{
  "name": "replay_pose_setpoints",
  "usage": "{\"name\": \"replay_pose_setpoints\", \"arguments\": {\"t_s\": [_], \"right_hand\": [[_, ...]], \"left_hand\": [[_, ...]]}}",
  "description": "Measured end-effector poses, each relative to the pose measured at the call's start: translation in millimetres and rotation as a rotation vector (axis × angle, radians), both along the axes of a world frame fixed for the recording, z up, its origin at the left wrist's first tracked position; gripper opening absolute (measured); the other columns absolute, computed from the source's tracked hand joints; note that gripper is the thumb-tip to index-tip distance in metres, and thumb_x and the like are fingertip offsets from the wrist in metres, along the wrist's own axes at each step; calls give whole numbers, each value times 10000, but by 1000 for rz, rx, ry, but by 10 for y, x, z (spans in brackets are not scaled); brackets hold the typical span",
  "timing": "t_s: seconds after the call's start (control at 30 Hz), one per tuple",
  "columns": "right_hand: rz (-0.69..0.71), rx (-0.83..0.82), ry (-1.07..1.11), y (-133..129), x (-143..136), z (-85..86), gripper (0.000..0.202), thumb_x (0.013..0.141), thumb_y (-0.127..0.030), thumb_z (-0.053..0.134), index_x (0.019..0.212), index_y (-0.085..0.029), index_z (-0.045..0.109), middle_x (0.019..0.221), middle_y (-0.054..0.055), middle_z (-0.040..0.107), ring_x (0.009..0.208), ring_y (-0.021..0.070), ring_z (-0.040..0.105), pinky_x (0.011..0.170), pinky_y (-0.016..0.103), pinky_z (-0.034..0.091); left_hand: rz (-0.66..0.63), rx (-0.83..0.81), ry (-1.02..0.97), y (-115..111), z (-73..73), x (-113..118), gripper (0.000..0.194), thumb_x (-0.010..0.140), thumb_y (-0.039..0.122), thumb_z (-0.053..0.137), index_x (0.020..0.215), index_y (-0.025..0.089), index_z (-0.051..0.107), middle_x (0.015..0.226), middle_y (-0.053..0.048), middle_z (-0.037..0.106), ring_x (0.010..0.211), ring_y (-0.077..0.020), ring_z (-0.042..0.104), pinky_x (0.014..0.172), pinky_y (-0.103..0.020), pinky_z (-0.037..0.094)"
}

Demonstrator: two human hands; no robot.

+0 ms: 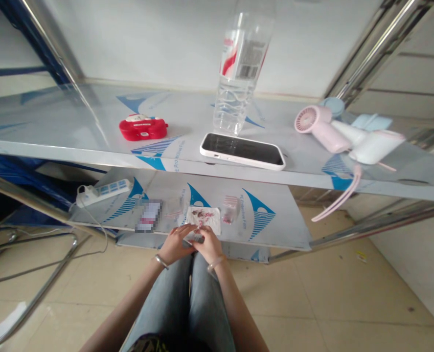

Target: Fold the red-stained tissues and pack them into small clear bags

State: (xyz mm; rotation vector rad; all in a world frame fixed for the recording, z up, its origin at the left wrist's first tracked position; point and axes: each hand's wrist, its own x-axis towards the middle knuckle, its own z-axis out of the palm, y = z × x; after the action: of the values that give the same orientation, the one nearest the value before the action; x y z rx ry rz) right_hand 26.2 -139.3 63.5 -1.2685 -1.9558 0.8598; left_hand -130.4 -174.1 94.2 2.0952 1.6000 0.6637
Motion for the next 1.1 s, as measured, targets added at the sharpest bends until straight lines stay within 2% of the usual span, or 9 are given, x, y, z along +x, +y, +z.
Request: {"name": "replay_pose_setpoints", "arguments": {"t_s": [0.13, 0.23, 0.33, 0.43, 0.6, 0.7, 0.77, 0.87, 1.1], "right_hand": [[40, -19, 64, 16, -17, -4, 198, 679, -205, 705, 869, -160, 673, 992, 79, 624, 972, 195, 581, 875, 332, 455], [87, -35, 143, 45, -12, -7, 124, 734, -222, 660, 842, -166, 688, 911, 65, 644, 916, 183, 596, 845, 323, 464], [-38, -7, 275, 156, -6, -105, 165, 805, -291, 587, 840, -164, 688, 909, 78, 657, 888, 179, 607, 764, 295, 484], [-236, 43, 313, 365, -3, -361, 225, 805, -337, 581, 887, -153, 682, 930, 101, 668, 869, 190, 614, 677, 277, 488], [-263, 11, -69, 695, -31, -854, 163, 728, -292, 667, 795, -146, 699, 852, 100, 669, 834, 205, 611, 778, 336, 478], [-260, -31, -298, 748, -76, -963, 182, 749, -331, 652, 799, -162, 698, 916, 101, 654, 899, 212, 590, 808, 338, 459], [-269, -43, -405, 728, -112, -963, 214, 753, -365, 645, 825, -170, 693, 952, 98, 638, 906, 214, 577, 793, 334, 451], [-291, -24, -472, 669, -152, -944, 230, 754, -362, 643, 856, -161, 688, 961, 101, 621, 902, 215, 559, 782, 323, 429], [-273, 74, -239, 604, -92, -1088, 152, 797, -200, 570, 809, -130, 704, 837, 70, 645, 864, 181, 560, 842, 309, 405]], "left_hand": [[14, -28, -33, 76, -59, -17, 544, 643, 261, 720, 1166, 229, 572, 1134, -61, 647, 1070, -226, 580, 945, -336, 380], [32, -55, -33, 112, -62, -59, 488, 630, 346, 742, 1084, 227, 610, 1050, -46, 678, 992, -218, 616, 928, -325, 390], [100, -92, -93, 150, -67, -124, 466, 616, 458, 743, 1001, 218, 636, 962, -40, 697, 908, -208, 638, 892, -315, 418], [173, -111, -327, 208, -117, -214, 435, 630, 485, 727, 924, 175, 644, 884, -51, 699, 843, -191, 642, 812, -290, 466], [275, -119, -687, 308, -261, -355, 400, 678, 461, 693, 893, 128, 646, 871, -79, 703, 842, -194, 647, 798, -311, 499], [294, -135, -772, 334, -326, -397, 518, 623, 439, 747, 1010, 116, 630, 902, -94, 707, 862, -205, 655, 821, -332, 505], [301, -140, -785, 338, -360, -411, 585, 603, 441, 760, 1070, 119, 617, 906, -92, 710, 869, -209, 658, 832, -345, 506], [324, -127, -732, 338, -411, -425, 569, 592, 459, 761, 1038, 128, 640, 922, -89, 711, 876, -213, 656, 844, -359, 501], [356, -56, -611, 384, -513, -426, 497, 615, 446, 754, 1001, 145, 671, 1020, -99, 693, 968, -224, 625, 884, -358, 472]]}}
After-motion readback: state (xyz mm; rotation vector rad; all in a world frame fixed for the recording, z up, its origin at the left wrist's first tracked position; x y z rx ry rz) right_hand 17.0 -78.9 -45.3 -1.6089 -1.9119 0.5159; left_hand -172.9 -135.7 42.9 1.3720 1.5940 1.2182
